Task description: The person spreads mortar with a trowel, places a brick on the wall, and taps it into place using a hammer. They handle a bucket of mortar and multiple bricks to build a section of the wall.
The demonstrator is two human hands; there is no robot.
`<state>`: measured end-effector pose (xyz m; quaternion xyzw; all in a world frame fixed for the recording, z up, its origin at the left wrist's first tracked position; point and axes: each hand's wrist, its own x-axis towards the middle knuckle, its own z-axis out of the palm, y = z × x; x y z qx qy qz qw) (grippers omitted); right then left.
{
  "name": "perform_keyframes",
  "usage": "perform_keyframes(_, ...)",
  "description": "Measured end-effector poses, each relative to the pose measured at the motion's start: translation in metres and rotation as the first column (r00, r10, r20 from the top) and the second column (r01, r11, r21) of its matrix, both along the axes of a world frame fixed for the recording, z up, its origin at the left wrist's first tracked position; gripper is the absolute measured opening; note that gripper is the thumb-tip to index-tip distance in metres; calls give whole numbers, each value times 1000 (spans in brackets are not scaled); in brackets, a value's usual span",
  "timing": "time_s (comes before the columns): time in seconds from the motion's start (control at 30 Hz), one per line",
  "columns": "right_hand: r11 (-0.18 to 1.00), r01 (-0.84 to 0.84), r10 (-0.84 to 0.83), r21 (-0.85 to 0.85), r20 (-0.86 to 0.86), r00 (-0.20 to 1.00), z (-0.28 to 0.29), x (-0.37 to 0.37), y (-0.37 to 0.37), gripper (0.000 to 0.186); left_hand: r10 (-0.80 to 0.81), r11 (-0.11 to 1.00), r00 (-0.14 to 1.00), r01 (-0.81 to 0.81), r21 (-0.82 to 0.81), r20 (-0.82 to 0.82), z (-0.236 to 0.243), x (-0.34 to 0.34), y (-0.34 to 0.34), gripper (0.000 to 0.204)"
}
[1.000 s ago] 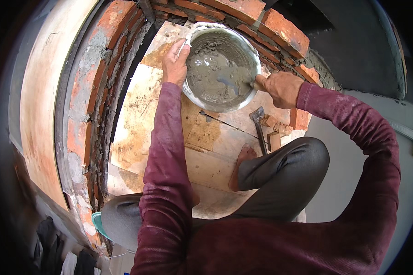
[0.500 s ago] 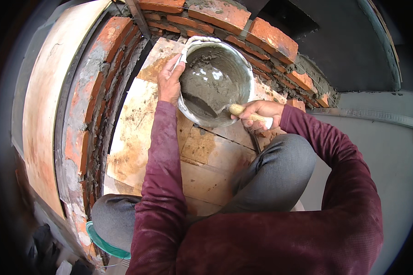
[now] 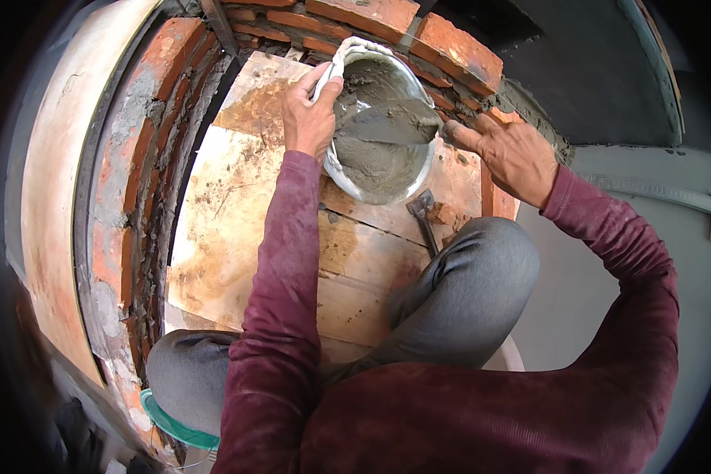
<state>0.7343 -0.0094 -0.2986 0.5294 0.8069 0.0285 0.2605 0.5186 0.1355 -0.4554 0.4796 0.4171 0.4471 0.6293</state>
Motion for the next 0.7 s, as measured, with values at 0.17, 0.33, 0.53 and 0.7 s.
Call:
perform_keyframes(0.17, 978, 53, -43, -200, 56, 998, -44, -31, -2, 45, -44, 997, 999, 44, 69, -1, 0, -5, -4, 37)
perform_keyframes(0.33, 830, 155, -288, -535, -175, 942, -76, -42, 13, 49, -125, 990, 991, 121, 71, 46, -5, -15, -6, 37)
perform_keyframes(0.53, -14, 65, -1000, -998, 13, -19, -76, -21, 17, 41, -133, 983, 991, 130, 128, 16, -2, -4, -17, 37)
perform_keyframes(0.7, -158, -206, -944, -966, 209, -254, -49, 12, 15, 30, -174, 983, 985, 174, 59, -12, 9, 8, -7, 38)
